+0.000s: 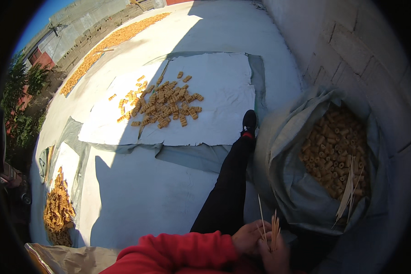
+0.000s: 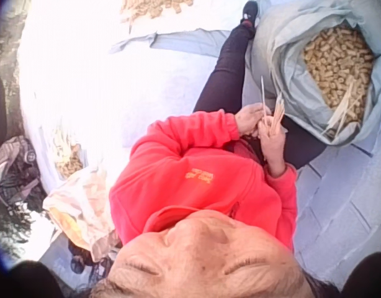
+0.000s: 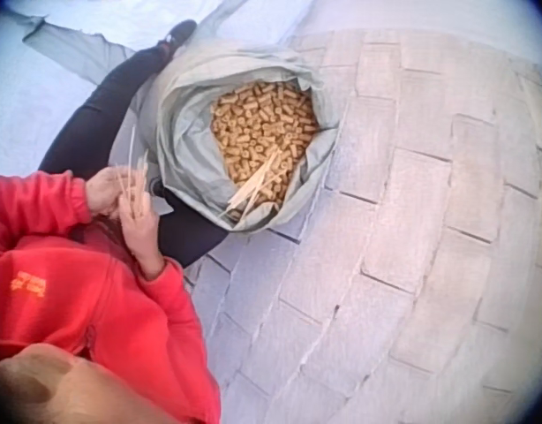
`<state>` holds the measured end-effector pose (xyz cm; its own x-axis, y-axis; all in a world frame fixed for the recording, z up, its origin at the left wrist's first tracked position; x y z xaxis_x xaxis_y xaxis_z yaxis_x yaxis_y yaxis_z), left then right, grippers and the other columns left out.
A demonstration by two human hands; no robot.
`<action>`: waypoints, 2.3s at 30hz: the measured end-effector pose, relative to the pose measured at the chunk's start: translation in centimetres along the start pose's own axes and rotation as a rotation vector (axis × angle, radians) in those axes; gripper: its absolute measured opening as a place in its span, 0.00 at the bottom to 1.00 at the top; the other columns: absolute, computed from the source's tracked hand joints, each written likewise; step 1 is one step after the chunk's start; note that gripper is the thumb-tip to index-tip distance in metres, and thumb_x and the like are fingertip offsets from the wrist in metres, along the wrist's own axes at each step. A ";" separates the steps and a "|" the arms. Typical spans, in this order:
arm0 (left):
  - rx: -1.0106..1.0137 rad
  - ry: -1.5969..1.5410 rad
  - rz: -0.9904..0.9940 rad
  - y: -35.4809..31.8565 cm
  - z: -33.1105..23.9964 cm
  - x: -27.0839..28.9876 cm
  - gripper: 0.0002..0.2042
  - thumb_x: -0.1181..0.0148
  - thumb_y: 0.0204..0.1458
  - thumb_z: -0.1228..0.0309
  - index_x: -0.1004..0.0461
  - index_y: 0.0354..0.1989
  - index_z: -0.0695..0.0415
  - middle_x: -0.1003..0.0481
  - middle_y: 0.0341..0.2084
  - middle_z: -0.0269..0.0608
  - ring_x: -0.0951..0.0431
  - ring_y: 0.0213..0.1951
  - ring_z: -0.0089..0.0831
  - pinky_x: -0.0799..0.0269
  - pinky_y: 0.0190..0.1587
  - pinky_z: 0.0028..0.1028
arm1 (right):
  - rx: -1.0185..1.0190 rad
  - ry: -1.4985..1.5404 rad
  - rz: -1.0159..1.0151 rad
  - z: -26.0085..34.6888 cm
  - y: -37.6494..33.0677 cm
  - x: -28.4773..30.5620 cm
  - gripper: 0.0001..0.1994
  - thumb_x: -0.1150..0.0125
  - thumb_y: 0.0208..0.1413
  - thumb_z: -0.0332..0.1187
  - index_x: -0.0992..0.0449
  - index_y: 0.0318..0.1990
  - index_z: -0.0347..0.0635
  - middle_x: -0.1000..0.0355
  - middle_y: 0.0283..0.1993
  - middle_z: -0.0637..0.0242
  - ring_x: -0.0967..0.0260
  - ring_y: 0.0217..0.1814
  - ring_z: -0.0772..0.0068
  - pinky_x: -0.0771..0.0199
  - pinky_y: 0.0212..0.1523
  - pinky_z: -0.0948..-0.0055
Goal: The person repeatedly picks up small cylindrical wooden pieces from a sack and threads them onto thin wooden skewers. Completed skewers are placed on a white sheet on the ground. The person handles the cylinders and skewers by hand throughout the clip.
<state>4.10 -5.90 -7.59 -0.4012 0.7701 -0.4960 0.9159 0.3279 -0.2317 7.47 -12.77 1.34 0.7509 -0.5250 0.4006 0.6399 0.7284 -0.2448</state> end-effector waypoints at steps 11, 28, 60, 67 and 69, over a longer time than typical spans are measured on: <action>0.389 -0.379 0.085 -2.5 -4.6 0.6 0.12 0.46 0.56 0.67 0.29 0.40 0.65 0.28 0.23 0.38 0.34 0.17 0.19 0.40 0.18 0.17 | -0.203 0.590 -0.033 0.1 -0.5 2.1 0.14 0.51 0.61 0.36 0.33 0.49 0.35 0.31 0.20 0.66 0.44 0.12 0.87 0.45 0.13 0.86; 0.137 -0.482 -0.137 -1.6 -7.8 5.1 0.08 0.46 0.55 0.70 0.30 0.34 0.63 0.29 0.24 0.40 0.36 0.16 0.20 0.38 0.17 0.19 | -0.248 0.336 0.203 0.9 -3.8 0.6 0.12 0.53 0.62 0.31 0.26 0.43 0.32 0.40 0.14 0.74 0.45 0.15 0.87 0.45 0.18 0.84; 0.260 -0.294 0.131 0.4 -8.8 3.8 0.29 0.72 0.60 0.45 0.38 0.54 0.57 0.28 0.34 0.43 0.33 0.28 0.22 0.37 0.22 0.17 | -0.103 0.094 0.399 2.0 -3.9 -0.7 0.09 0.46 0.59 0.33 0.26 0.35 0.37 0.35 0.17 0.66 0.40 0.17 0.77 0.38 0.21 0.77; 0.167 -0.016 0.204 0.0 -9.6 3.3 0.29 0.71 0.61 0.46 0.42 0.57 0.58 0.28 0.35 0.41 0.34 0.29 0.20 0.38 0.25 0.16 | -0.142 0.063 0.429 1.1 -4.0 -0.9 0.07 0.46 0.57 0.32 0.26 0.35 0.37 0.34 0.18 0.64 0.36 0.18 0.75 0.36 0.22 0.76; 0.149 0.070 0.244 0.0 -9.6 3.1 0.29 0.69 0.61 0.47 0.45 0.59 0.59 0.28 0.36 0.41 0.34 0.29 0.20 0.38 0.28 0.16 | -0.142 0.048 0.427 1.0 -4.1 -0.9 0.06 0.45 0.56 0.30 0.26 0.36 0.37 0.32 0.19 0.63 0.35 0.19 0.74 0.35 0.23 0.76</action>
<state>3.01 1.72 -1.09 -0.1626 0.8540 -0.4941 0.9707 0.0486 -0.2355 4.05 -14.85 2.83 0.9570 -0.2128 0.1970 0.2848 0.8182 -0.4995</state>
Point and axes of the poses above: each hand's wrist, its own y-axis towards the middle knuckle, its own x-axis out of the back of the hand, z = x × y, the point moved 9 cm from there along y, towards the middle knuckle
